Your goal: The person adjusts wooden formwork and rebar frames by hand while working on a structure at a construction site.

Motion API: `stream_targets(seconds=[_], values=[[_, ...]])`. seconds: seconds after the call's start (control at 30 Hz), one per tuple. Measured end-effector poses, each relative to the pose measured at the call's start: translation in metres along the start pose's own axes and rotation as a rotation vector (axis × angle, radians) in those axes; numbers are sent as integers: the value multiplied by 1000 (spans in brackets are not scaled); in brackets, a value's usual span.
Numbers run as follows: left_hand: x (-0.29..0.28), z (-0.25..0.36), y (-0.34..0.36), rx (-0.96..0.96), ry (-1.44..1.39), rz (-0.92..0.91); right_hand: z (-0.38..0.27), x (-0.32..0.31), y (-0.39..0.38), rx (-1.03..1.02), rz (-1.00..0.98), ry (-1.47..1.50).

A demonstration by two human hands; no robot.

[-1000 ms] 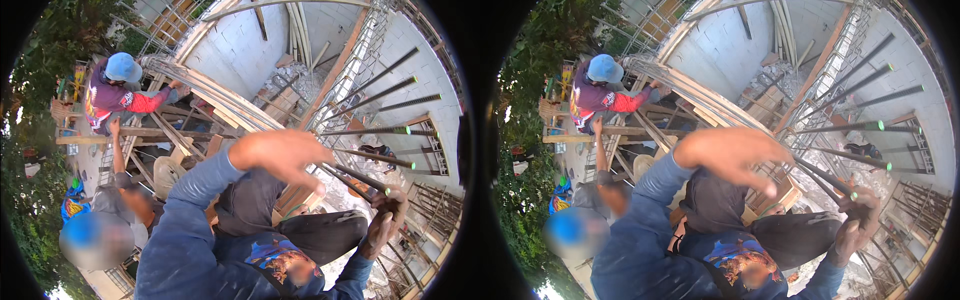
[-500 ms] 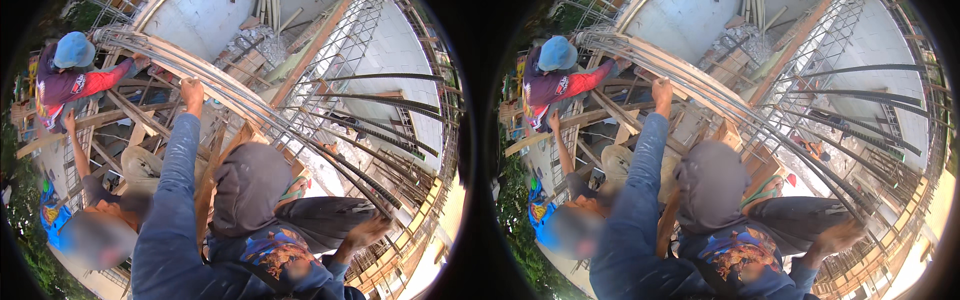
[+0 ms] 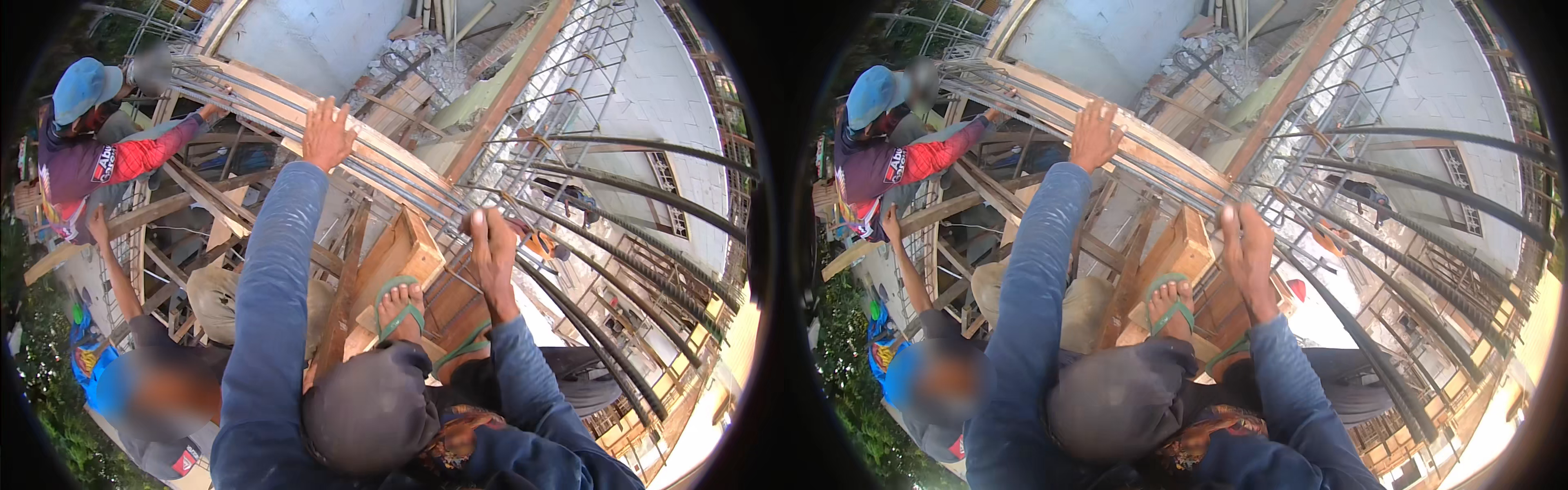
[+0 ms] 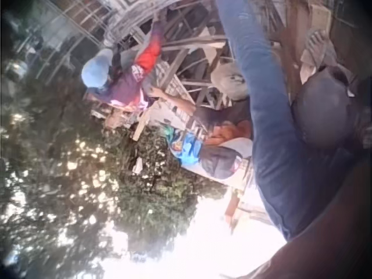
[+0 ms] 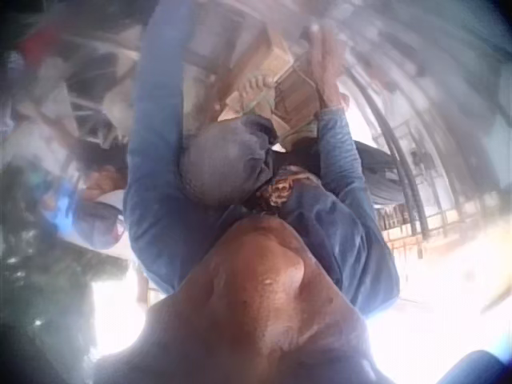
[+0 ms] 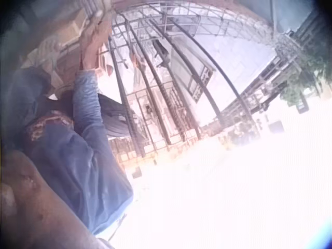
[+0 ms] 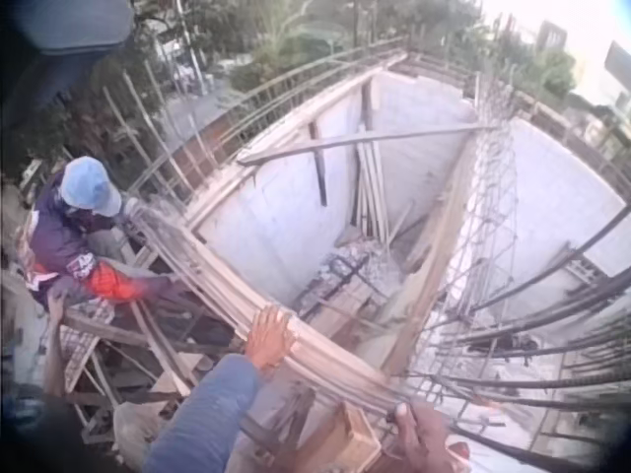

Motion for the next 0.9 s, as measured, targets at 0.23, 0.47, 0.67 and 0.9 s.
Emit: stream_targets(seconds=[0.23, 0.47, 0.67, 0.9], values=[[34, 16, 1, 12, -95, -452, 100, 49, 167, 284, 96, 279], [44, 14, 8, 44, -173, -426, 219, 162, 259, 306, -173, -150], [48, 15, 17, 108, -162, -390, 289, 264, 249, 116, -755, -828], [57, 4, 6, 60, -199, -454, 324, 332, 240, 152, -922, -741]])
Point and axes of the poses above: each hand's wrist, its own y-axis towards the middle knuckle, its own x-axis out of the palm, z = x × y, the point moved 9 cm from there along y, towards the middle knuckle, and after that the axes turned 15 degrees about x, right-handed, at the moved point
